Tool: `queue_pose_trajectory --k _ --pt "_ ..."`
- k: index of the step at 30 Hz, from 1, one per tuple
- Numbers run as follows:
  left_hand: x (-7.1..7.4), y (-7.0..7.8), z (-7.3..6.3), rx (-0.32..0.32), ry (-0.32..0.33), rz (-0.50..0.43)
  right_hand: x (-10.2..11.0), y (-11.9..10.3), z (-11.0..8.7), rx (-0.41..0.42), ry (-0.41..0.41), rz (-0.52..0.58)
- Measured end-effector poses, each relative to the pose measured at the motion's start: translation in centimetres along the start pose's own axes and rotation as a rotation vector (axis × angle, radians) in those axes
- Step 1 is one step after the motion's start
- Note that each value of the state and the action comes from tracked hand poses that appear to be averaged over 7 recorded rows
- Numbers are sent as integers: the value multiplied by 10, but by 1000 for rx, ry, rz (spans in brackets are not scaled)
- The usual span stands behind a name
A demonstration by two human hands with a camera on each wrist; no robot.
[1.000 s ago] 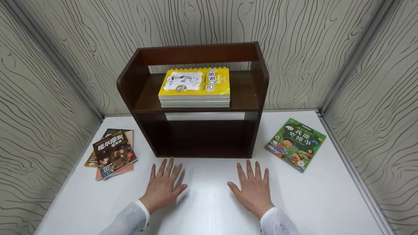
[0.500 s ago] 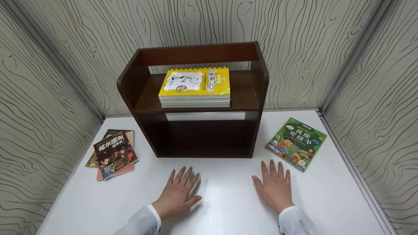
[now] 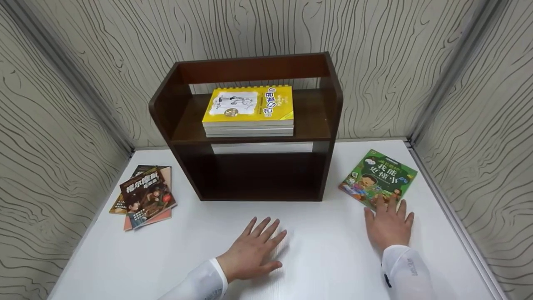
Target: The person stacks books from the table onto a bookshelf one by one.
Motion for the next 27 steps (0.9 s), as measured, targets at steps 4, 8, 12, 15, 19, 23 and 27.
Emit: queue_pose_trajectory --k 4,8,12,15,19,23,27 --pt "1 11 8 -19 10 3 3 7 12 11 -8 -9" --pt "-1 19 10 -22 -1 -14 6 7 22 25 -23 -22" --pt "-4 26 12 -31 -13 -18 9 7 30 17 -40 -22" --pt "-6 30 13 -33 -27 -12 10 10 36 12 -51 -19" --pt "-9 31 13 -28 -47 -6 5 13 36 16 -108 -59" --pt "-12 29 13 -17 -58 -15 1 13 30 62 -136 -115" --pt "-15 26 11 4 -73 -39 -1 11 26 121 -88 -128"
Point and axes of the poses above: each hand's wrist, its own z-axis towards the middle knuckle, its own x-axis out of the back of the hand, y = z × x, the point moved 6 cm from there along z, towards the middle knuckle, and after that the axes turned 13 degrees about y, right-handed, at the moved point
